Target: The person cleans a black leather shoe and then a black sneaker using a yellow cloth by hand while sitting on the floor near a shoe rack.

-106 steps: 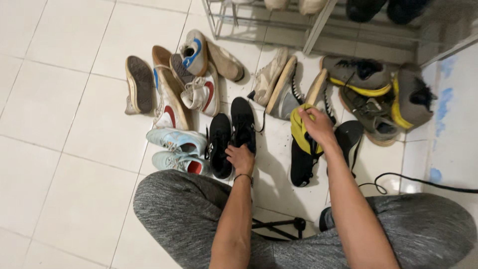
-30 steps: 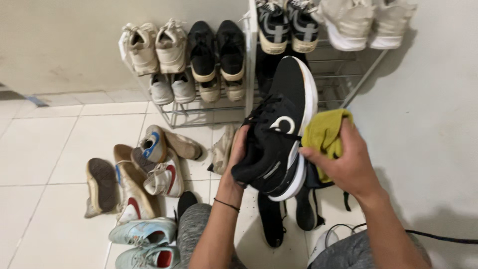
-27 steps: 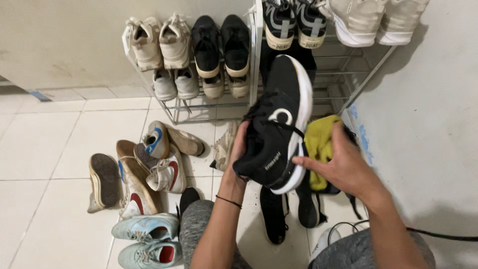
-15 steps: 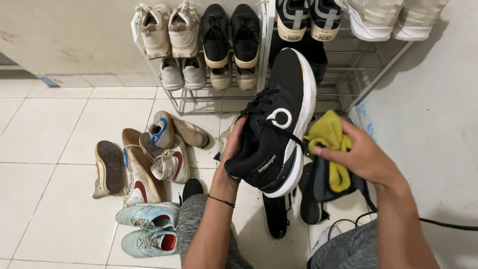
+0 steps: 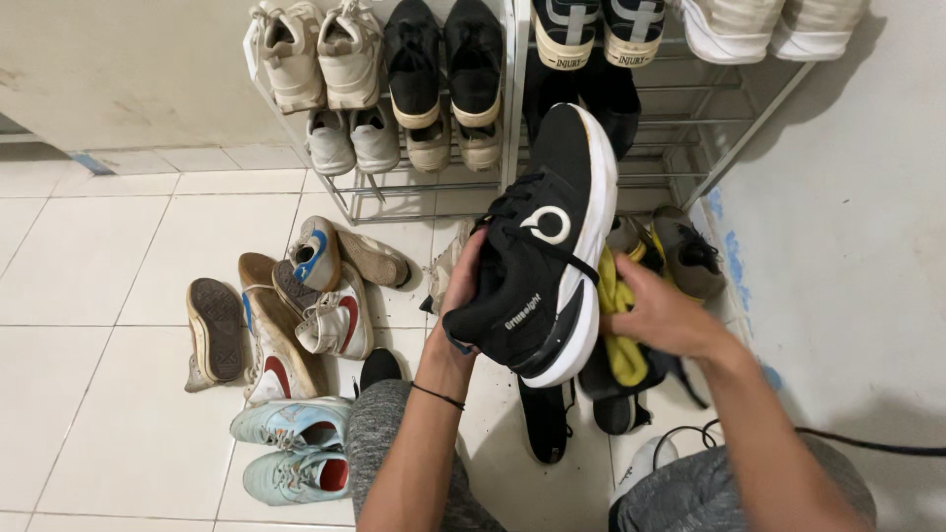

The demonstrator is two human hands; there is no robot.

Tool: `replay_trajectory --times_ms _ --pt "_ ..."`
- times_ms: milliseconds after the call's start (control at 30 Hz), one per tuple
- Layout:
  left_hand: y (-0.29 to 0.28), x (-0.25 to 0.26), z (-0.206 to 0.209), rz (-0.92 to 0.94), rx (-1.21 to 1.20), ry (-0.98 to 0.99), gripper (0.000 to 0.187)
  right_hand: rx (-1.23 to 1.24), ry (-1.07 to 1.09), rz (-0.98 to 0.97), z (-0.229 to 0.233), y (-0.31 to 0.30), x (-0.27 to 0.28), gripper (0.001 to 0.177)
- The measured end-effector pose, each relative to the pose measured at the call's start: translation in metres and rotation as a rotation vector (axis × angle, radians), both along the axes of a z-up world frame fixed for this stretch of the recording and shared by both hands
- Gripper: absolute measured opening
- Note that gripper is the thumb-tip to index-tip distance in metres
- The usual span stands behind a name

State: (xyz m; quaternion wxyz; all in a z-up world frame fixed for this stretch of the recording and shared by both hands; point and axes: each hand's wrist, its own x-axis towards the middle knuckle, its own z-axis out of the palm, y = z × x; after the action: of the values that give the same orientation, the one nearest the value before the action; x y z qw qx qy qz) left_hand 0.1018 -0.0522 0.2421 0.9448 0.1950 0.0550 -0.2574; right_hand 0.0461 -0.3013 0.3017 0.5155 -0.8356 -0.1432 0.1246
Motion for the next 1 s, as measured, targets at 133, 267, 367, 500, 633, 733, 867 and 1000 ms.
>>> replay_trajectory --times_ms 133,267,367,500,633,733,867,1000 --pt "0.003 -0.002 0.002 0.004 -0.042 -0.067 0.038 -0.094 0.194 -0.195 0.001 -0.004 0.002 0.063" --pt "0.007 -0.008 0.019 -0.057 0.054 -0.055 0.04 -0.085 0.071 -0.263 0.045 -0.019 -0.005 0.065" --pt "0.006 -0.014 0.031 -0.111 0.331 -0.085 0.047 -0.055 -0.294 -0.418 0.062 -0.018 -0.005 0.049" --pt "0.0 -0.02 0.03 -0.383 0.895 -0.391 0.061 0.16 -0.706 -0.336 0.058 -0.013 0.032 0.047" --pt "-0.004 -0.025 0.019 -0.545 0.867 -0.59 0.064 -0.505 -0.628 -0.455 0.025 -0.029 0.07 0.053" --pt "-0.003 -0.028 0.02 -0.594 0.611 -0.246 0.071 -0.164 -0.335 -0.674 0.015 -0.081 0.075 0.047" --pt "0.015 -0.034 0.043 -0.43 0.573 -0.577 0.076 -0.449 -0.486 -0.786 0.011 -0.1 0.059 0.047" --pt "0.011 -0.045 0.063 -0.235 0.478 -0.713 0.103 0.143 -0.635 -0.768 0.031 -0.068 0.03 0.041"
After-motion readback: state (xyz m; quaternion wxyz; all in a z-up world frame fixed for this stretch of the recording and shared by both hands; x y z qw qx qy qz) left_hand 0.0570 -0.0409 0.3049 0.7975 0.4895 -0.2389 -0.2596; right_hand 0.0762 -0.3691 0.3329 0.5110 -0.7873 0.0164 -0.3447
